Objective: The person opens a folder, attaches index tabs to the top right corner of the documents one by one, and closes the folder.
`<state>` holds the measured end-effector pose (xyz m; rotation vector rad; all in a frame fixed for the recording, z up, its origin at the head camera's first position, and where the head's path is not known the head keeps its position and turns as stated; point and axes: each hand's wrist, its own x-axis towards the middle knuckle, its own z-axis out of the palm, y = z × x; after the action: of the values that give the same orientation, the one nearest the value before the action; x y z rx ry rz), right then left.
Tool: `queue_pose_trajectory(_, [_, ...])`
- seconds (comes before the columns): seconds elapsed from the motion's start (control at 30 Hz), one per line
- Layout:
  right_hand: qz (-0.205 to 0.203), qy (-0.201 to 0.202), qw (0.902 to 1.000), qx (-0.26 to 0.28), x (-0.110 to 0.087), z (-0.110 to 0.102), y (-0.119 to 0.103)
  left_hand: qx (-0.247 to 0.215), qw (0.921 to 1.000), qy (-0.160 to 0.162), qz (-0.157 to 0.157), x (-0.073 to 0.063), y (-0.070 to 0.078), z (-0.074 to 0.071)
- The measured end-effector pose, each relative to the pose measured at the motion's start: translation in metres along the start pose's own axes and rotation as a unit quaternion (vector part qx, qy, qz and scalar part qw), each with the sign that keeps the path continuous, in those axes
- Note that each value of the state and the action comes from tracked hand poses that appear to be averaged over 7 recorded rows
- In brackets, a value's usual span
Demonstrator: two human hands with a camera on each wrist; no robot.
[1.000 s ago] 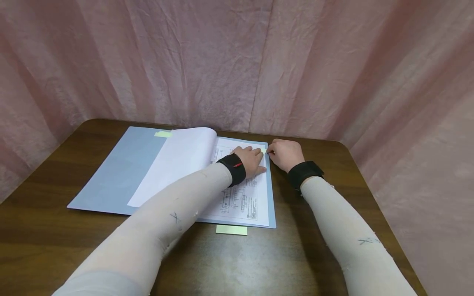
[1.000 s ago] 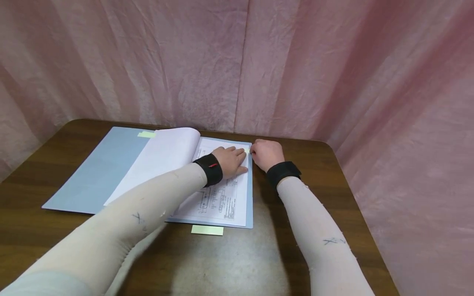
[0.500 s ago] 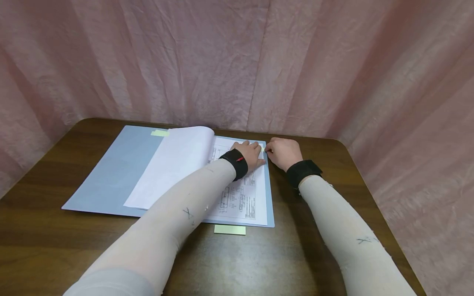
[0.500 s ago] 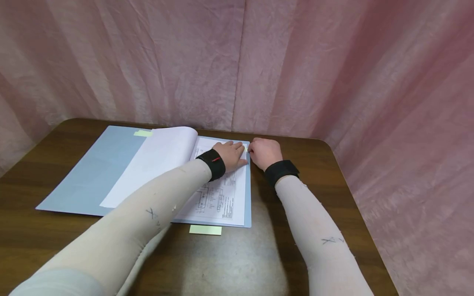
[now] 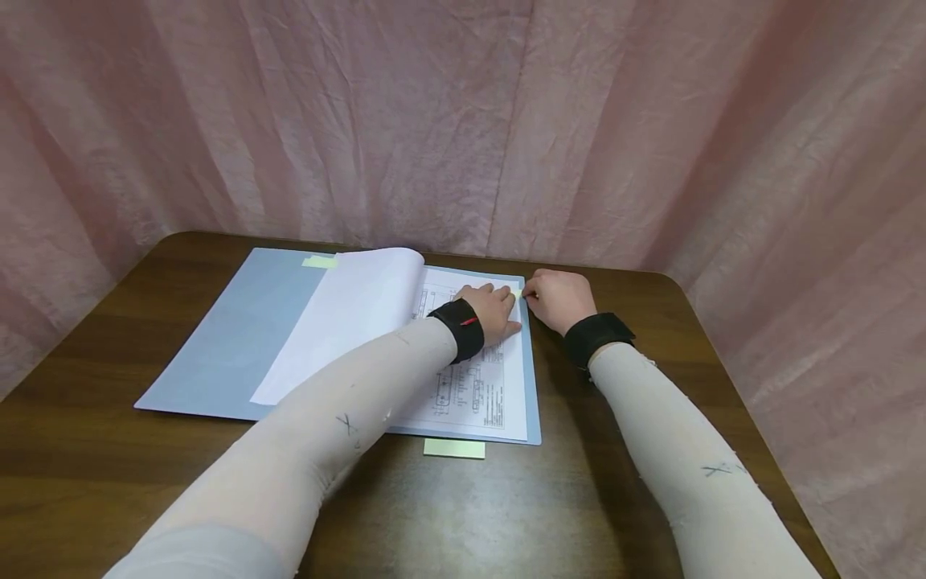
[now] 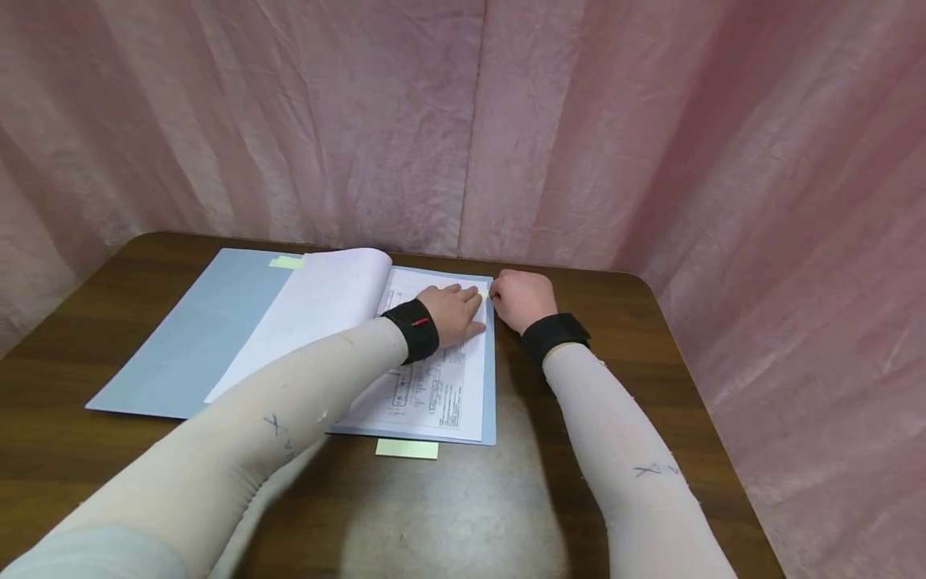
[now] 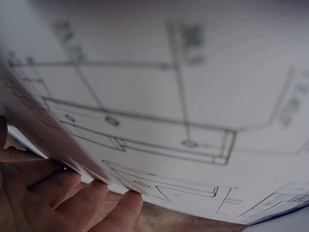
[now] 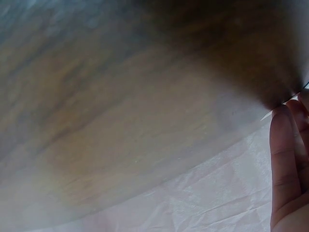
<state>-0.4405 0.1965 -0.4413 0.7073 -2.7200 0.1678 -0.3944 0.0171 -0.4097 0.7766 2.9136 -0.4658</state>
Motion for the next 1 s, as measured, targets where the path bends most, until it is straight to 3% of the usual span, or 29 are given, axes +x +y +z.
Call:
queue_pose_trajectory(0.23, [-0.001, 0.008, 1.0, -0.001, 0.0, 0.001, 0.001, 0.003, 0.9999, 0.008, -0.011, 0.003, 0.001, -0.001])
queue_pose_trajectory(0.47, [-0.008, 0.011, 0.9999, 0.001, 0.001, 0.003, -0.002, -0.003, 0.9993, -0.008, -0.037, 0.022, -0.004, 0.008])
queue_pose_trajectory(0.83, [0.0, 0.0, 1.0, 0.003, 0.003, 0.003, -0.004, -0.002, 0.9989, -0.015, -0.044, 0.024, -0.005, 0.009])
queue_pose_trajectory(1.0, [0.0, -0.002, 1.0, 0.004, 0.002, 0.004, -0.004, -0.001, 0.9991, -0.006, -0.043, 0.013, -0.002, 0.004])
